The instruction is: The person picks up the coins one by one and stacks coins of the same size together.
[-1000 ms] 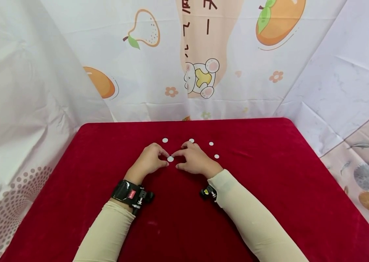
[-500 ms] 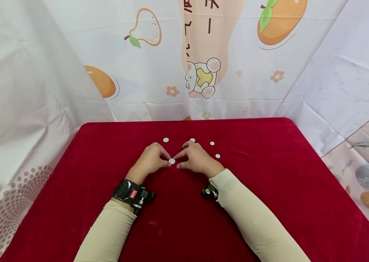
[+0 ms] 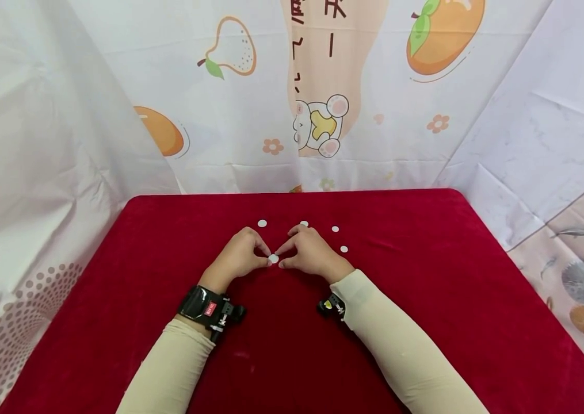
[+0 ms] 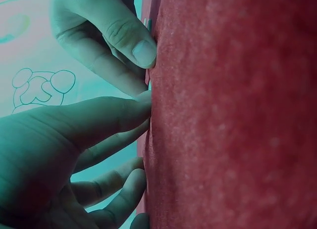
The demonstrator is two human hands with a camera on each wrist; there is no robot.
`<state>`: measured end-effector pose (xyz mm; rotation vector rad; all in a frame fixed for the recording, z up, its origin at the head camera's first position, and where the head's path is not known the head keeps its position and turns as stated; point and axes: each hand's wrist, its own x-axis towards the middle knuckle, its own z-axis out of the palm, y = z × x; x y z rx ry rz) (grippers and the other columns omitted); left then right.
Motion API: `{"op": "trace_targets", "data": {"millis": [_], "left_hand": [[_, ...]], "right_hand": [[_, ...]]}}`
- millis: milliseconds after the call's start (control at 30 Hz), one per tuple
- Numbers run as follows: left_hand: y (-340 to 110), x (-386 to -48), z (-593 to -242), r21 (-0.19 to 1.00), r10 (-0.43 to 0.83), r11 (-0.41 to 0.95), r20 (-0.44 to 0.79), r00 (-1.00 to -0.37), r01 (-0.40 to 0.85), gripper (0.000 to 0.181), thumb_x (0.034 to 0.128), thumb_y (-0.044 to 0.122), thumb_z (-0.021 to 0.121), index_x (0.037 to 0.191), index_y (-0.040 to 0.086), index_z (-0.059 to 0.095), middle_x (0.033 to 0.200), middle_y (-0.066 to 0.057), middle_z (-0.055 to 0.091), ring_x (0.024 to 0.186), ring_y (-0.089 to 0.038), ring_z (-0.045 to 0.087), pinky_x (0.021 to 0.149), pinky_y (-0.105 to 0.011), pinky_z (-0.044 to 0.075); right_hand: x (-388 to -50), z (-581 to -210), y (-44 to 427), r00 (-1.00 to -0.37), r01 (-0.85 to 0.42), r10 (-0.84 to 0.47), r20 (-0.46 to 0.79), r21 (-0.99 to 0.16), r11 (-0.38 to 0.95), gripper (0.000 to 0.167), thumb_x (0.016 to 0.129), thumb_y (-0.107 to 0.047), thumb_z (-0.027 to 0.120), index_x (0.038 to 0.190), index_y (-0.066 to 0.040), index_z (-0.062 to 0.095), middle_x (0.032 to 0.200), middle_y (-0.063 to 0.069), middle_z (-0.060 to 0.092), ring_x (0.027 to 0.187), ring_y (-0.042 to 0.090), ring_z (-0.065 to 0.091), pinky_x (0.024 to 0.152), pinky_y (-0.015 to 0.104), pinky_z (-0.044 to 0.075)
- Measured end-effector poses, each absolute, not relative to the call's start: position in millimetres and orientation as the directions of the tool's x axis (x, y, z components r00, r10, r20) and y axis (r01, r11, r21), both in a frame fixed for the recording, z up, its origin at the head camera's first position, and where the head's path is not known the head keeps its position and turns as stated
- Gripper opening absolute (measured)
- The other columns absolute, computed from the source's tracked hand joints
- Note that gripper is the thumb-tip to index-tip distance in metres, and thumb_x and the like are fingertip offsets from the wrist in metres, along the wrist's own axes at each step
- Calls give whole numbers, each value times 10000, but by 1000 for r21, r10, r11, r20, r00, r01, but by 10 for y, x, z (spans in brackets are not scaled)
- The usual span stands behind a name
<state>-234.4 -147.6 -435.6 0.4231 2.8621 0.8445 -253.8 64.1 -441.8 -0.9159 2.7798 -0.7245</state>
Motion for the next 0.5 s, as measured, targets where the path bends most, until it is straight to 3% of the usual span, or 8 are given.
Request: {"op": "trace_targets", "data": {"millis": [500], "left_hand": [[-1444, -2344, -4380, 556, 292, 802, -48, -955, 217, 107, 817, 208, 894, 879, 138, 843, 1144, -77, 631, 1124, -217, 533, 910, -411, 514]], "right_hand": [[-2557, -4467, 629, -824, -516, -566, 39, -465, 719, 209, 861, -311, 858, 1068, -312, 834, 1015, -108, 767, 1342, 223, 491, 1122, 470, 417]]}}
